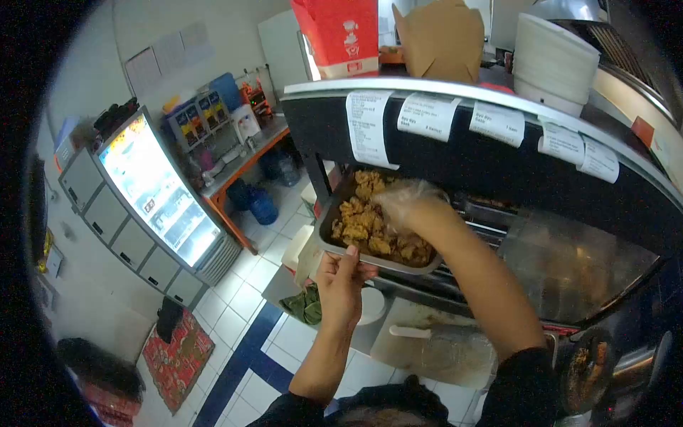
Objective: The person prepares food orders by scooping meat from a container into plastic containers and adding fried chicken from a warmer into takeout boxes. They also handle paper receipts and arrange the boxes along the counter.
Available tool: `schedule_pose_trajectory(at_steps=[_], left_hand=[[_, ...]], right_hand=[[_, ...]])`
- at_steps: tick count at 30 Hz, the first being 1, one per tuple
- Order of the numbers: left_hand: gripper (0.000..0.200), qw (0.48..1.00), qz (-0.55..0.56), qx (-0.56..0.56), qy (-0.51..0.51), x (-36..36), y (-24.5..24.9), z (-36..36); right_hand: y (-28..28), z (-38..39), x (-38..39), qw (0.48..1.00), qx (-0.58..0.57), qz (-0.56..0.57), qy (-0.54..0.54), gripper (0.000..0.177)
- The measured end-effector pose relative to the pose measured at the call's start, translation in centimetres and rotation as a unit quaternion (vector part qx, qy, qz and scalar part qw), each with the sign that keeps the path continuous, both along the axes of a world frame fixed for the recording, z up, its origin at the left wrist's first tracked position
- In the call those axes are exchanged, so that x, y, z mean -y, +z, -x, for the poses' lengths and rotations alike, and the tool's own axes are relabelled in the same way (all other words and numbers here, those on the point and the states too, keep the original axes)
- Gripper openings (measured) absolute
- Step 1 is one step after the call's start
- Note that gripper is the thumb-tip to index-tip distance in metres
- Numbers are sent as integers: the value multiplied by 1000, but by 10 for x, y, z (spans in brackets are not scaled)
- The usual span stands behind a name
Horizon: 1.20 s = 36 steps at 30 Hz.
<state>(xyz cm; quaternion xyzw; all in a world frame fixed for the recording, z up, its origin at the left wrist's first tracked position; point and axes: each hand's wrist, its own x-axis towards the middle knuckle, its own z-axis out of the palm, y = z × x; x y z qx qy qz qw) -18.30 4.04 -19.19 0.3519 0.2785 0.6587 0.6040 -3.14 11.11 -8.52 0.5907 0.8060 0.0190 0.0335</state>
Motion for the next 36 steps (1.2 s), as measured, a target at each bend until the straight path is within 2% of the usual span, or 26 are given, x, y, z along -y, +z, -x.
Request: schedule_pose_trajectory(at_steps=[1,3,4,5,7,8,10,14,16,20,22,27,30,32,33,35,36], left_hand=[[18,1000,-8,6,-4,-1,-2,0],[17,1000,2,-2,-4,0,-5,2],[17,1000,1,-6,-5,0,-4,3],[17,1000,-1,-8,-5,-1,-3,4],[17,1000,-4,-8,-6,-3,-3,5],[18,1000,-6,-11,-9,-3,-3,6],[18,1000,-10,-5,-17,-4,-3,6],[17,999,-19,-1,-30,-5,-6,7],[18,999,-19,0,-39,-5,-7,9],[20,999,-28,14,-43,-7,-12,9],[20,998,-34,15,-50,-5,-8,7],[20,997,-45,14,-58,-8,-12,10],[21,995,-61,-2,-79,-7,-16,13],[21,996,-51,5,-78,-6,-13,13],[21,996,-48,4,-78,-6,-14,14],[22,994,-60,9,-91,-8,-11,15],[22,994,-57,10,-97,-7,-9,16]], right_hand=[[3,1,-5,1000,-1,8,1,51],[15,2,-8,990,-23,134,-30,37],[20,-2,-2,984,-102,144,-21,29],[14,-11,-6,984,-101,143,-21,29],[1,-22,-12,983,-178,25,45,30],[0,-22,-9,983,-176,26,44,30],[-1,-19,0,988,-140,55,-35,33],[3,-17,2,985,-130,86,-69,33],[-1,-21,9,970,-235,-11,-56,28],[-10,-19,28,961,-255,-98,-34,29],[-30,-20,30,923,-332,-196,-2,30],[-31,-14,55,905,-371,-199,-57,25],[-36,-11,63,881,-431,-195,-30,23],[-37,-2,72,867,-434,-240,-56,22],[-33,3,77,867,-434,-237,-57,22],[-21,12,80,913,-349,-177,-115,22],[-15,16,79,909,-368,-145,-132,19]])
